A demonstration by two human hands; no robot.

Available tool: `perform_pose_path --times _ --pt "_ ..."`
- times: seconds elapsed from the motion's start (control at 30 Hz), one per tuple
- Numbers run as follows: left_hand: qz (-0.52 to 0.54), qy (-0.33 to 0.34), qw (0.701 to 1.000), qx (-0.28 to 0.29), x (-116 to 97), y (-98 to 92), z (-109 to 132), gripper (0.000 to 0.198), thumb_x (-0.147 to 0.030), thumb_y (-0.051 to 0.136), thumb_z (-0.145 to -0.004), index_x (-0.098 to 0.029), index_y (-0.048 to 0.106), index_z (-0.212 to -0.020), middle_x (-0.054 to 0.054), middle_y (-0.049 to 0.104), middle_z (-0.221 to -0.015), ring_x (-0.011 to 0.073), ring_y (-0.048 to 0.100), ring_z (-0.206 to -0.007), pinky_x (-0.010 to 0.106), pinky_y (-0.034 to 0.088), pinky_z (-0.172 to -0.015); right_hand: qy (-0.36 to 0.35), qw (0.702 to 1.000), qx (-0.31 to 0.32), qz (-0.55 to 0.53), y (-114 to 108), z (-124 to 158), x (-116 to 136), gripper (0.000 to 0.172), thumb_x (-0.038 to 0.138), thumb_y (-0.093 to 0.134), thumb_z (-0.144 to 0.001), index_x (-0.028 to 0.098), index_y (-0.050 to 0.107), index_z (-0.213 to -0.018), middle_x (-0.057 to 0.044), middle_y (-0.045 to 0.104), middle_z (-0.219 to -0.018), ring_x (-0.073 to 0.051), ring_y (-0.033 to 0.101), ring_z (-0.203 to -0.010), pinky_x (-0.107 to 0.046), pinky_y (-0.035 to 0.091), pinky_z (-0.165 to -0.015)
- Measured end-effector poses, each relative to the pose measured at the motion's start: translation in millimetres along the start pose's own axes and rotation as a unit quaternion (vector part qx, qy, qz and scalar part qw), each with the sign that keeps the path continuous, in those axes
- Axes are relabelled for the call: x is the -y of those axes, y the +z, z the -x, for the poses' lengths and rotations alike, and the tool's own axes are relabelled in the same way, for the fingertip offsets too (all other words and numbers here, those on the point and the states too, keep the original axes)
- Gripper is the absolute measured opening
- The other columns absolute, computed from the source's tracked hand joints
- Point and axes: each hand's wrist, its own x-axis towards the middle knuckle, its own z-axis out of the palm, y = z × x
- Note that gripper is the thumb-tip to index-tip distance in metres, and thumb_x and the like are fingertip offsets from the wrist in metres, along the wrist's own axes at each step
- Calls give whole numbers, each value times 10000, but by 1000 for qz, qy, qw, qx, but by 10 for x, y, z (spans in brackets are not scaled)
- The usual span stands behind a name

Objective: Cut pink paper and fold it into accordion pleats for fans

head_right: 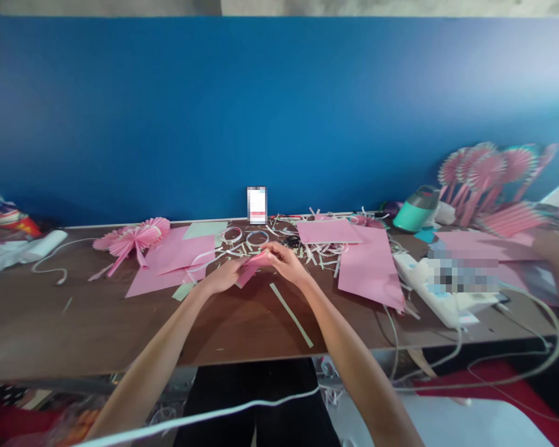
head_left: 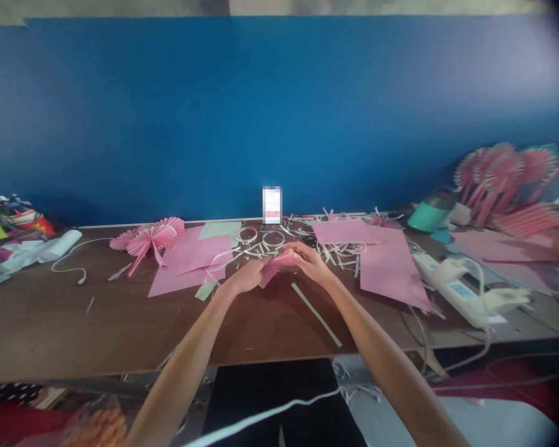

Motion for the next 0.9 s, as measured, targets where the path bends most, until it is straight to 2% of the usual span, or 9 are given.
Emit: perform_pose_path --times 0.13,0.3,0.5,0.63,0.8,0.9 --pt "-34 -13 999 -1 53 -7 11 358 -161 381 -804 -192 553 -1118 70 638 -1079 218 595 -945 300 441 -816 -11 1000 14 7 6 6 10 409 455 502 -845 189 564 -1150 -41 613 -885 -143 537 -717 -244 414 -621" --pt "-58 -6 998 12 44 5 20 331 -145 391 -760 -186 581 -1029 63 659 -996 218 611 -863 285 451 -741 -8 999 -8 46 5 -4 46 235 311 512 -841 195 639 -1000 -44 649 -911 -151 566 -741 -268 431 -670" --pt "-116 -22 993 -1 112 25 3 494 -129 401 -753 -214 507 -1229 78 616 -1165 253 581 -1022 313 439 -828 -12 998 -12 67 -1 -7 -6 216 199 474 -803 195 654 -923 -33 666 -896 -147 573 -723 -262 426 -654" --pt "-180 -53 982 -5 127 40 15 534 -138 387 -783 -220 443 -1307 88 605 -1187 267 579 -1038 331 429 -839 -18 996 -28 88 34 8 -42 226 136 460 -757 191 660 -847 -22 668 -848 -148 582 -730 -255 423 -657" --pt "-174 -35 984 -27 40 39 51 414 -275 324 -884 -230 475 -1267 80 621 -1153 265 592 -1000 333 428 -816 -14 997 -60 52 82 8 -62 266 114 421 -723 178 657 -827 -36 661 -853 -161 592 -772 -263 440 -679" --pt "-152 -26 987 -55 -4 33 53 424 -406 243 -929 -231 513 -1206 72 635 -1114 249 596 -986 317 422 -805 4 998 -65 25 86 3 -73 267 126 420 -714 173 652 -838 -38 655 -848 -157 585 -747 -262 445 -661"
